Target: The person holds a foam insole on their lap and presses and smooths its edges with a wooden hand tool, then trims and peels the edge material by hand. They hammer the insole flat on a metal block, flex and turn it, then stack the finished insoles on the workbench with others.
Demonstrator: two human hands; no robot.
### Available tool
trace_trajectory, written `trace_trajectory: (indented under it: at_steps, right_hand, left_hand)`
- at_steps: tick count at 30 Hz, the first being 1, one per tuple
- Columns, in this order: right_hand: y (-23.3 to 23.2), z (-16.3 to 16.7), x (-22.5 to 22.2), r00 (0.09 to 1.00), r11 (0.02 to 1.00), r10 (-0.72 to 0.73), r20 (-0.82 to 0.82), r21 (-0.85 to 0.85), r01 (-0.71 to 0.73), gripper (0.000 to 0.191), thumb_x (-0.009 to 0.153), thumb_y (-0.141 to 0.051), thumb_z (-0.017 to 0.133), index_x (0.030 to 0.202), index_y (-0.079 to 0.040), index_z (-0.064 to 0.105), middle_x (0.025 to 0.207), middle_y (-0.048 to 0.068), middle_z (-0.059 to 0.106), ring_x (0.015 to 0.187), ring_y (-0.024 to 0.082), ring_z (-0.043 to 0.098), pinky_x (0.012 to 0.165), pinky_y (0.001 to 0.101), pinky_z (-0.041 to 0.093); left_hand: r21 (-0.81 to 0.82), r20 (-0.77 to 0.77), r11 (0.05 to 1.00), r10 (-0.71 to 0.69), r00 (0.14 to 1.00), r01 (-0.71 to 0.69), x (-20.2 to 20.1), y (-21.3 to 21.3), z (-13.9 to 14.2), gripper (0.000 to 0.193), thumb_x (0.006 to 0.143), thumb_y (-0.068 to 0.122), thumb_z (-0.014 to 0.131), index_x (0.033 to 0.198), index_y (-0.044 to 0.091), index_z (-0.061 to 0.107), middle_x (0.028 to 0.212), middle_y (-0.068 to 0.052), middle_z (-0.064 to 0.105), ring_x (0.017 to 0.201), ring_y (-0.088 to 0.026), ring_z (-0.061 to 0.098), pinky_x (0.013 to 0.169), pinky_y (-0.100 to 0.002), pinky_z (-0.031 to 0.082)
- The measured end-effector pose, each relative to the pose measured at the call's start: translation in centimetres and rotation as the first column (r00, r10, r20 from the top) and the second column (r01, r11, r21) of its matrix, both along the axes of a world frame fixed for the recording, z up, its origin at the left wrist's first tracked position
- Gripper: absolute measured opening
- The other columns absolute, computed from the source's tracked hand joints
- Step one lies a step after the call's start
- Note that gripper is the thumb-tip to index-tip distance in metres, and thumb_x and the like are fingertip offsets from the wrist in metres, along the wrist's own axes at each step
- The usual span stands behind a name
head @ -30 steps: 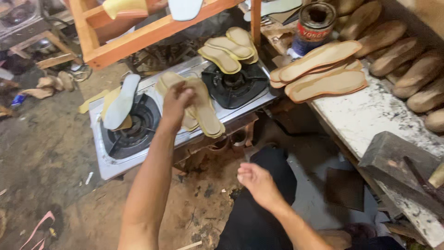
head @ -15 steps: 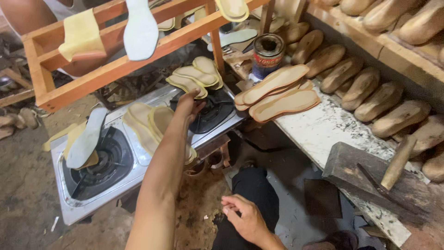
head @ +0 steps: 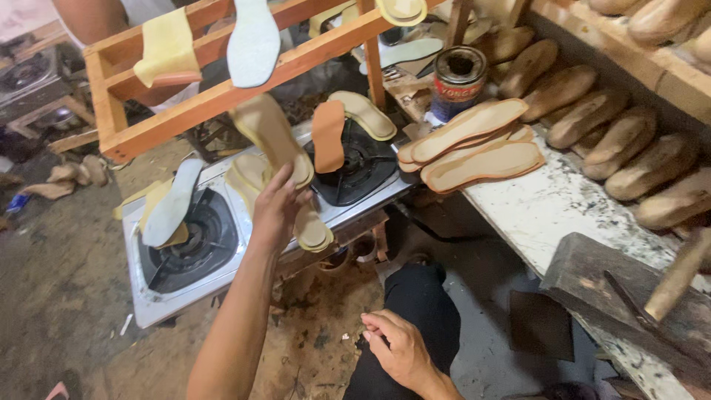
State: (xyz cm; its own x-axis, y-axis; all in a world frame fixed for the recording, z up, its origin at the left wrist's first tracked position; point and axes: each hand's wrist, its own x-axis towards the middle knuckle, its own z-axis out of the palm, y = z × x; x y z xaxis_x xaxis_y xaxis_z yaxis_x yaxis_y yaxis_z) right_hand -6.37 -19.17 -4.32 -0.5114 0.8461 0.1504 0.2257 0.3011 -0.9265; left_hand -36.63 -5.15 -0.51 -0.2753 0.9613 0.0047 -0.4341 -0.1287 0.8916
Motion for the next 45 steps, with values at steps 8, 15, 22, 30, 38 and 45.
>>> trace_trajectory:
  at_steps: [8, 15, 22, 30, 38, 45]
  right_hand:
    - [-0.3, 0.3, -0.5, 0.996, 0.990, 0.037, 0.085, 0.136, -0.048, 0.024, 0.087, -0.009, 0.071, 0.108, 0.003, 0.071, 0.103, 0.014, 0.073, 0.093, 0.030, 0.071, 0.078, 0.0391, 0.056]
    - [-0.4, 0.4, -0.5, 0.990, 0.991, 0.049, 0.129, 0.118, -0.064, 0.019, 0.086, -0.008, 0.072, 0.102, 0.002, 0.073, 0.104, 0.012, 0.074, 0.094, 0.030, 0.071, 0.080, 0.0391, 0.057]
    - [-0.6, 0.5, -0.6, 0.993, 0.965, 0.074, 0.089, 0.246, -0.094, 0.020, 0.085, -0.005, 0.072, 0.103, 0.003, 0.070, 0.103, 0.014, 0.072, 0.091, 0.032, 0.069, 0.078, 0.0396, 0.056]
    - [-0.5, 0.3, -0.4, 0.995, 0.956, 0.057, 0.084, 0.283, -0.079, 0.021, 0.085, -0.005, 0.072, 0.105, 0.003, 0.069, 0.104, 0.015, 0.071, 0.091, 0.034, 0.068, 0.077, 0.0423, 0.055]
    - [-0.4, 0.3, -0.1, 0.995, 0.958, 0.050, 0.086, 0.276, -0.072, 0.019, 0.086, -0.004, 0.071, 0.103, 0.003, 0.069, 0.104, 0.014, 0.072, 0.091, 0.034, 0.068, 0.077, 0.0420, 0.055]
    - [-0.3, 0.6, -0.2, 0.992, 0.962, 0.075, 0.106, 0.255, -0.100, 0.020, 0.085, -0.005, 0.071, 0.103, 0.003, 0.069, 0.103, 0.014, 0.072, 0.090, 0.033, 0.068, 0.078, 0.0413, 0.055]
  left_hand:
    - [-0.197, 0.045, 0.979, 0.055, 0.997, -0.046, -2.7, -10.9, -4.2, 0.060, 0.107, 0.014, 0.062, 0.164, 0.003, 0.045, 0.109, -0.007, 0.054, 0.100, -0.019, 0.060, 0.094, -0.043, 0.053]
    - [-0.026, -0.954, 0.891, 0.112, 0.276, -0.452, -1.6, -13.3, -2.5, 0.051, 0.089, 0.027, 0.075, 0.137, 0.017, 0.062, 0.142, -0.028, 0.052, 0.128, -0.040, 0.052, 0.104, -0.046, 0.044]
    - [0.197, -0.968, 0.954, 0.225, 0.108, -0.224, 1.1, -5.4, -0.1, 0.067, 0.084, 0.027, 0.077, 0.142, 0.003, 0.053, 0.148, -0.026, 0.047, 0.138, -0.044, 0.042, 0.114, -0.051, 0.038]
    - [0.200, -0.906, 0.978, 0.161, -0.392, -0.059, 3.1, 7.5, 0.3, 0.072, 0.080, 0.009, 0.068, 0.148, 0.009, 0.044, 0.144, -0.017, 0.052, 0.137, -0.041, 0.047, 0.102, -0.054, 0.045]
    - [0.268, -0.956, 0.926, 0.291, 0.049, -0.268, 1.1, 8.5, 0.8, 0.038, 0.090, 0.008, 0.062, 0.128, 0.010, 0.069, 0.108, -0.022, 0.072, 0.095, -0.044, 0.070, 0.081, -0.049, 0.053]
    - [0.010, -0.074, 0.907, 0.421, 0.904, -0.421, -2.8, 3.0, -0.6, 0.032, 0.098, 0.013, 0.059, 0.127, 0.000, 0.057, 0.123, -0.014, 0.064, 0.108, -0.030, 0.068, 0.094, -0.048, 0.061]
